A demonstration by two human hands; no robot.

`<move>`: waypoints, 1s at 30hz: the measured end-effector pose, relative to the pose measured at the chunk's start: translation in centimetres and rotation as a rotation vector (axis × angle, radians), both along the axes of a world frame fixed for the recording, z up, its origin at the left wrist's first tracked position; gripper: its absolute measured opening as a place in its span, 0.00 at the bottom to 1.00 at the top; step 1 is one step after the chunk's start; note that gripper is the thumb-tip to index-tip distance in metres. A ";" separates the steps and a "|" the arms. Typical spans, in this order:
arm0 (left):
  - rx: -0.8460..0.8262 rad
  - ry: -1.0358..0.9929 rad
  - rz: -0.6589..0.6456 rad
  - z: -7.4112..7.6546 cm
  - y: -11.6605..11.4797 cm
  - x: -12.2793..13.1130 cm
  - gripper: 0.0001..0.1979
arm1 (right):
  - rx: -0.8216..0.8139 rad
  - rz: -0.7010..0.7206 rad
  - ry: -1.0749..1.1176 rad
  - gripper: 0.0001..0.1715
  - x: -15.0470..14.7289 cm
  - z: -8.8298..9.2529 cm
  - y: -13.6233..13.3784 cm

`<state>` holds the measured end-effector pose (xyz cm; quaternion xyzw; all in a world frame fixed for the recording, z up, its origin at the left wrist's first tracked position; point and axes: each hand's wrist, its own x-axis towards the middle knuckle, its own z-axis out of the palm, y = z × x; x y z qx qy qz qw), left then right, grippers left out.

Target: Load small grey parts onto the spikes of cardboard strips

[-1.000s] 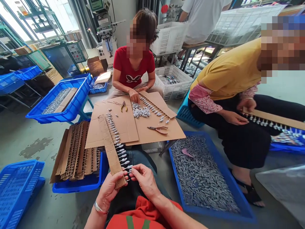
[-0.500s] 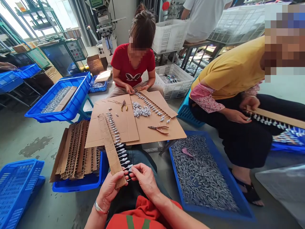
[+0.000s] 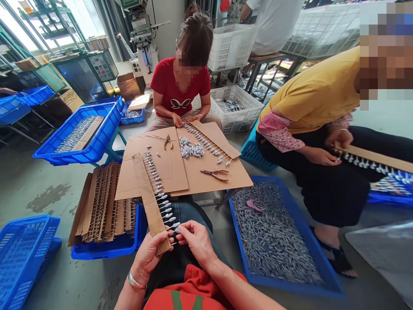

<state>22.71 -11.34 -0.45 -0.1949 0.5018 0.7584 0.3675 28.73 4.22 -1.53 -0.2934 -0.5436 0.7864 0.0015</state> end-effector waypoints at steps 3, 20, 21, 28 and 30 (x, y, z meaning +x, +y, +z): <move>-0.009 -0.005 0.002 0.0 0.0 0.0 0.20 | -0.012 0.019 -0.009 0.33 -0.1 0.1 0.0; -0.063 -0.003 0.023 0.6 0.3 -0.2 0.22 | -0.140 0.087 -0.100 0.27 -0.8 0.9 -0.1; -0.066 -0.008 0.027 0.5 0.3 -0.2 0.22 | -0.152 0.087 -0.106 0.28 -0.9 0.9 -0.2; -0.035 0.006 0.051 -0.2 0.3 -0.2 0.21 | -0.159 0.129 -0.141 0.29 -1.2 0.3 -0.2; -0.036 0.011 0.054 -0.4 0.3 -0.1 0.21 | -0.156 0.135 -0.134 0.30 -1.2 0.1 -0.3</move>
